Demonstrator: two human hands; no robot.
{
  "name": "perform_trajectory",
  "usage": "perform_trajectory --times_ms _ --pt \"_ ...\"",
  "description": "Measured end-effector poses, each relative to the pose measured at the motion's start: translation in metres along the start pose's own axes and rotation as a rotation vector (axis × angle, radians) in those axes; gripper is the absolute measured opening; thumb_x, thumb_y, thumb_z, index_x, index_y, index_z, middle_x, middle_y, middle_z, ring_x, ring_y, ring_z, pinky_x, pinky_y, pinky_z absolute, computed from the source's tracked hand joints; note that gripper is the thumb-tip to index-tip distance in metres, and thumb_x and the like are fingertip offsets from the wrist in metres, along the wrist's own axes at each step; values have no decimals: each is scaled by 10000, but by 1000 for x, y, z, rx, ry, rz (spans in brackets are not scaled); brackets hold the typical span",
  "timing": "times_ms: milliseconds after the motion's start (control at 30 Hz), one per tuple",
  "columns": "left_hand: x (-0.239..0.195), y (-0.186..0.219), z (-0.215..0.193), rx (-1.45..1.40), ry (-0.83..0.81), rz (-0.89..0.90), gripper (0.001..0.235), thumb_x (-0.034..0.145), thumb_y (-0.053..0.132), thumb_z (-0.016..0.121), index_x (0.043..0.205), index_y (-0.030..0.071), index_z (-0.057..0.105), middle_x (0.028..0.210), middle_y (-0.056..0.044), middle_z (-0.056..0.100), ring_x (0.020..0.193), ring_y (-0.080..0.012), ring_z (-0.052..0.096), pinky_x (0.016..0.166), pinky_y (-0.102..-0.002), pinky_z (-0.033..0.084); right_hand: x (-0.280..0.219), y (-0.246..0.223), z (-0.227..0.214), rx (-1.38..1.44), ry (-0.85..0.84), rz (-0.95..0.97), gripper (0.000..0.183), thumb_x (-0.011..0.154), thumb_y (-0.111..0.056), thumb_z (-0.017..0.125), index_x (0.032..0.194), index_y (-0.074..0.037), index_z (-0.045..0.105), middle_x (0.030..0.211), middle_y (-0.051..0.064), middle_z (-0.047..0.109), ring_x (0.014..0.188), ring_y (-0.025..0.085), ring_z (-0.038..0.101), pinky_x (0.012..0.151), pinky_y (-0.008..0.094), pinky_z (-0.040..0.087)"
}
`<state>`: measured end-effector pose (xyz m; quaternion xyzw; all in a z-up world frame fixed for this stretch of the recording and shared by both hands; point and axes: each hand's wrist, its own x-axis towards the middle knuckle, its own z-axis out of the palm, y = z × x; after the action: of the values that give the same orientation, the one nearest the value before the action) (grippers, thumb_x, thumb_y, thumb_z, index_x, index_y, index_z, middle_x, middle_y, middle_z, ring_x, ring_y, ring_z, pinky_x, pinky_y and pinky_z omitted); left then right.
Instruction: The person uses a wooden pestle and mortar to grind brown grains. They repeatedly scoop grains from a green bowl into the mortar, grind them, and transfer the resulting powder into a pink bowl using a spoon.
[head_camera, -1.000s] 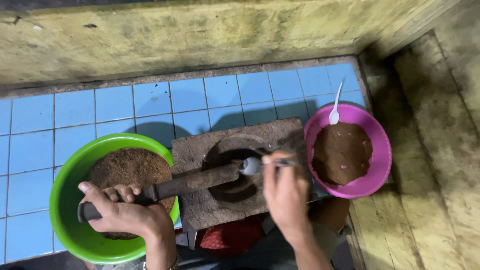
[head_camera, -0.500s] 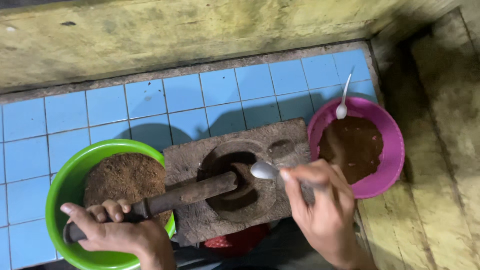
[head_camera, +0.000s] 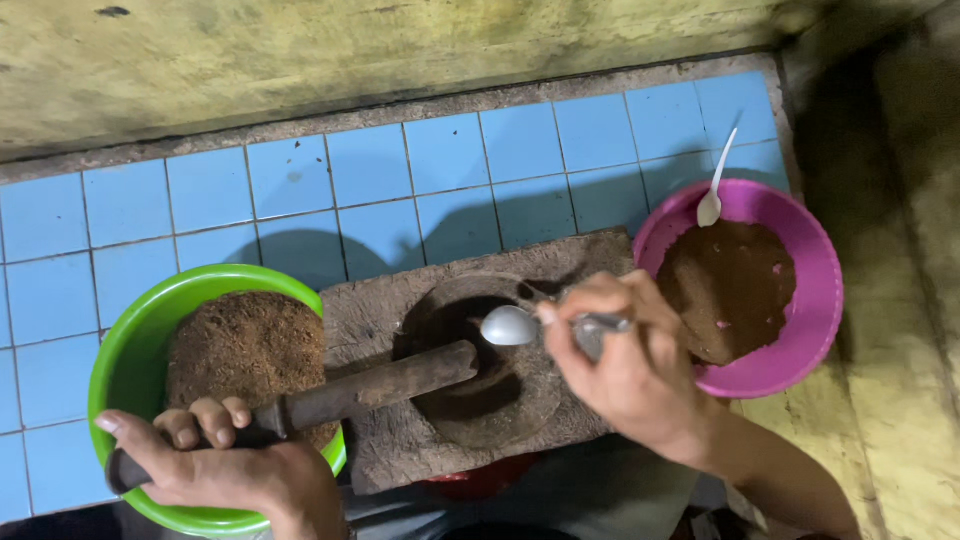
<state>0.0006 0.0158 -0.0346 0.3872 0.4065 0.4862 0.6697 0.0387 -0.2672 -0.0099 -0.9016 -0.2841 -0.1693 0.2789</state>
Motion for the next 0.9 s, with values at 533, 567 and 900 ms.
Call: perform_trajectory --times_ms 533,567,900 --pt "-2 2 3 -19 25 -12 457 999 336 694 700 184 384 611 69 268 482 -45 321 429 -223 321 -11 -21 28 -86 -186 -24 231 955 -15 633 956 -129 433 844 60 670 638 168 553 690 348 389" --pt "-3 3 4 -19 37 -21 447 991 337 699 702 181 396 614 68 284 483 -48 325 435 -229 325 -10 -19 22 -53 -83 21 165 947 -46 667 983 -97 514 879 64 682 645 143 565 744 351 383" --pt "-5 2 2 -83 36 -44 475 977 338 720 685 183 380 602 70 293 488 -48 336 447 -229 339 -21 -23 20 -8 53 145 100 951 -83 666 1038 -66 619 983 97 668 835 234 623 821 398 395"
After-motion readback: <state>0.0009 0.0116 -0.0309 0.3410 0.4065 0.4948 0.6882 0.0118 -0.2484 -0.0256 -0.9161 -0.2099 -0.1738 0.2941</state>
